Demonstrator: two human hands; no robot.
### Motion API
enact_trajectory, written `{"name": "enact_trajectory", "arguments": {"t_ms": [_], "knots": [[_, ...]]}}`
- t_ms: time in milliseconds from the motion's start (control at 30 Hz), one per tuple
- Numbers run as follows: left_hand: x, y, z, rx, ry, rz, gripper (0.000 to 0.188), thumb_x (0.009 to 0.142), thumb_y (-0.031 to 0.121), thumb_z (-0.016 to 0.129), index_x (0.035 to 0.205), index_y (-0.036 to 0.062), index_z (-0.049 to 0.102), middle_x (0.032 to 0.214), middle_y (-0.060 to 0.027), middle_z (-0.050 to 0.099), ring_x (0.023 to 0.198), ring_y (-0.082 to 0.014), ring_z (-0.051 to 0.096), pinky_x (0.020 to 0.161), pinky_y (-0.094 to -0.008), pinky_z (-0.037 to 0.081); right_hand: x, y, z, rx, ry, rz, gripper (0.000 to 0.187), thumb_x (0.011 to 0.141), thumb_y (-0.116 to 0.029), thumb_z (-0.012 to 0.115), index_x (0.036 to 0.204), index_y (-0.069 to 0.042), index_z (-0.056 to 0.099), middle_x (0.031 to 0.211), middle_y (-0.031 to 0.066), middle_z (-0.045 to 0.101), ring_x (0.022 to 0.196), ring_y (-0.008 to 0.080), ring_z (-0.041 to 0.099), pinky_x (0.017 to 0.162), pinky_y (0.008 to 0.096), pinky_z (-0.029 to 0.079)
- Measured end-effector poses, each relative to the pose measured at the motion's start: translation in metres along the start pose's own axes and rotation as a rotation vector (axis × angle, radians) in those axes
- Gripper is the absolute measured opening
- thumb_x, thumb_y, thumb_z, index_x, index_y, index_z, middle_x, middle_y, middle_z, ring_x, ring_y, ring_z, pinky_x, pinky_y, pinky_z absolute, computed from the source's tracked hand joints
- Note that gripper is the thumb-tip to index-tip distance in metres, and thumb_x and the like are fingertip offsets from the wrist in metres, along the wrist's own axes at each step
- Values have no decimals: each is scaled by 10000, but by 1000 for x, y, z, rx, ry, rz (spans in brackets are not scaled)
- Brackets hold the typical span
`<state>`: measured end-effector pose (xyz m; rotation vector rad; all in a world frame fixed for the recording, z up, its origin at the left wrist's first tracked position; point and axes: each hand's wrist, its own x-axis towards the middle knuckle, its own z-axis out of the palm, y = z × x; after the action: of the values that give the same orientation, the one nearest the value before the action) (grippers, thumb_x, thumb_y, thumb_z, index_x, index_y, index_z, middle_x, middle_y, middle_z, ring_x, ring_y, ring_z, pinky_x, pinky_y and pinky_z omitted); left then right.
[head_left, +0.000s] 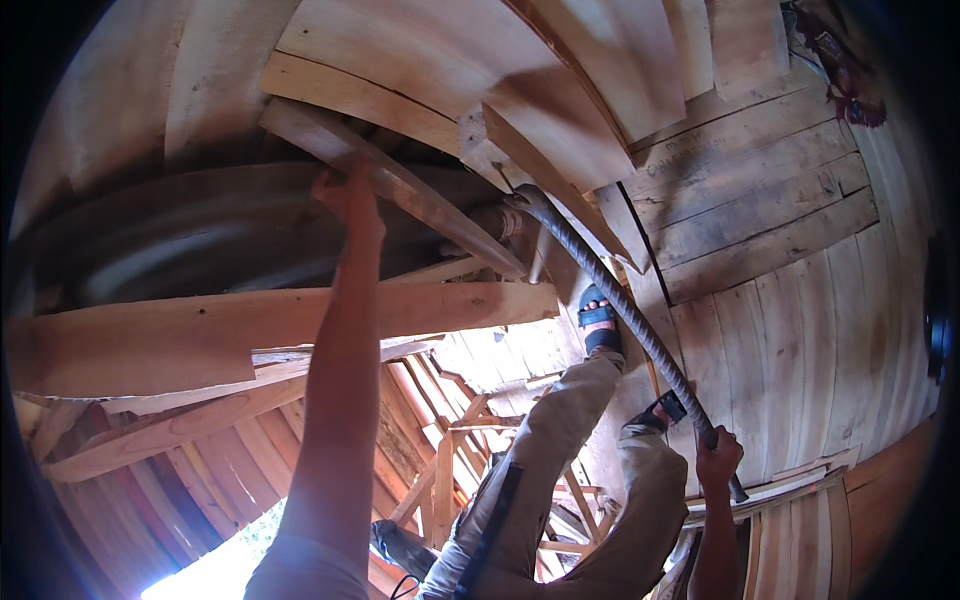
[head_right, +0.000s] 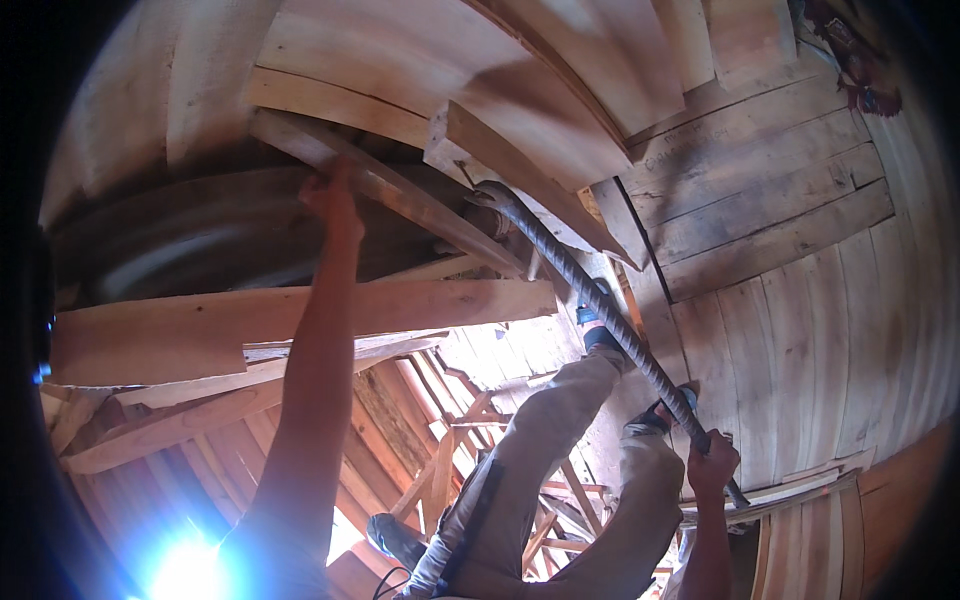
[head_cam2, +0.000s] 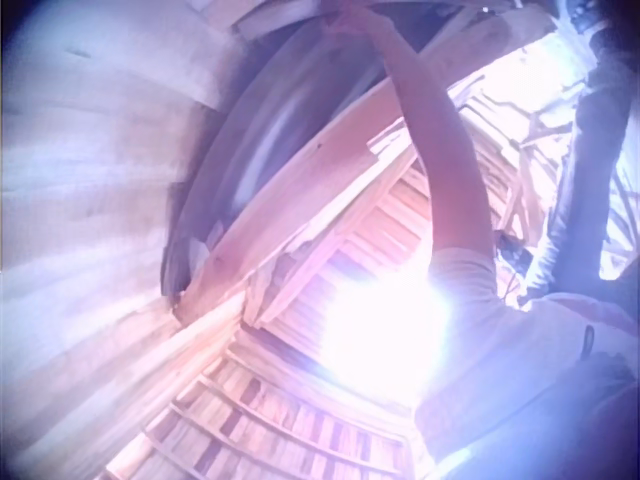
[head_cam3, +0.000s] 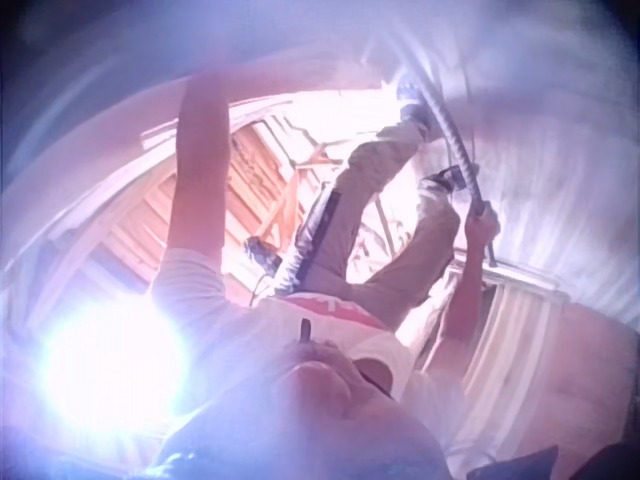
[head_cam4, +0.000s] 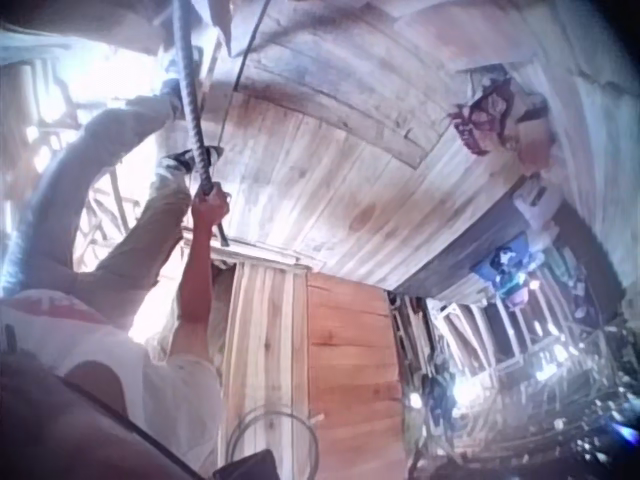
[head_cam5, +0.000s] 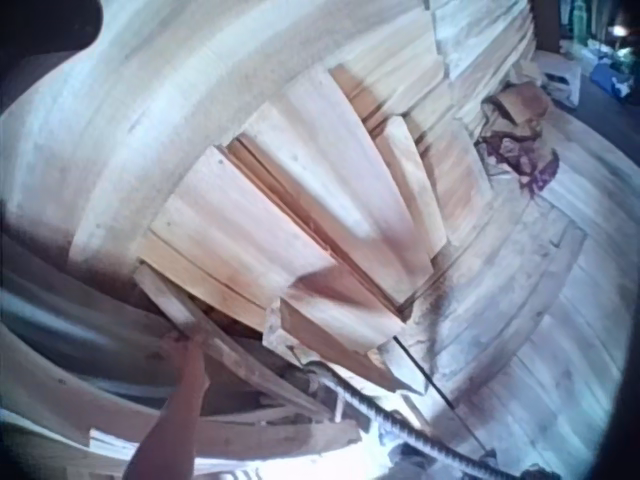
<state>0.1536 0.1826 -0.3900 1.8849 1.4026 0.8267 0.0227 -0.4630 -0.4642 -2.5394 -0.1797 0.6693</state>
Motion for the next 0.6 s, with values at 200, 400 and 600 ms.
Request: {"name": "enact_trajectory", "arguments": {"t_ms": [200,400,600], "knots": [[24,-30,-2,69,-301,-114,843,707,279,818,1341,-27,356,1280,-198,491,1117,-245,512,936,-358,418,-9,-1,-5,27,-59,72,203,673,-147,727,726,-63,550,626,135,568,601,361,575,553,477,408],[-7,-17,-9,68,-264,-41,724,748,248,784,1308,-21,413,1246,-164,530,1090,-243,540,947,-355,413,-19,-2,-15,-29,11,62,139,693,-132,693,668,-73,569,543,124,548,527,347,560,518,436,430],[-41,-1,-53,-99,-207,122,720,756,218,782,1317,7,383,1219,-133,527,1087,-209,523,942,-333,416,-32,3,-22,-86,-22,95,158,697,-146,706,672,-69,570,575,138,563,554,360,568,530,460,426]]}}
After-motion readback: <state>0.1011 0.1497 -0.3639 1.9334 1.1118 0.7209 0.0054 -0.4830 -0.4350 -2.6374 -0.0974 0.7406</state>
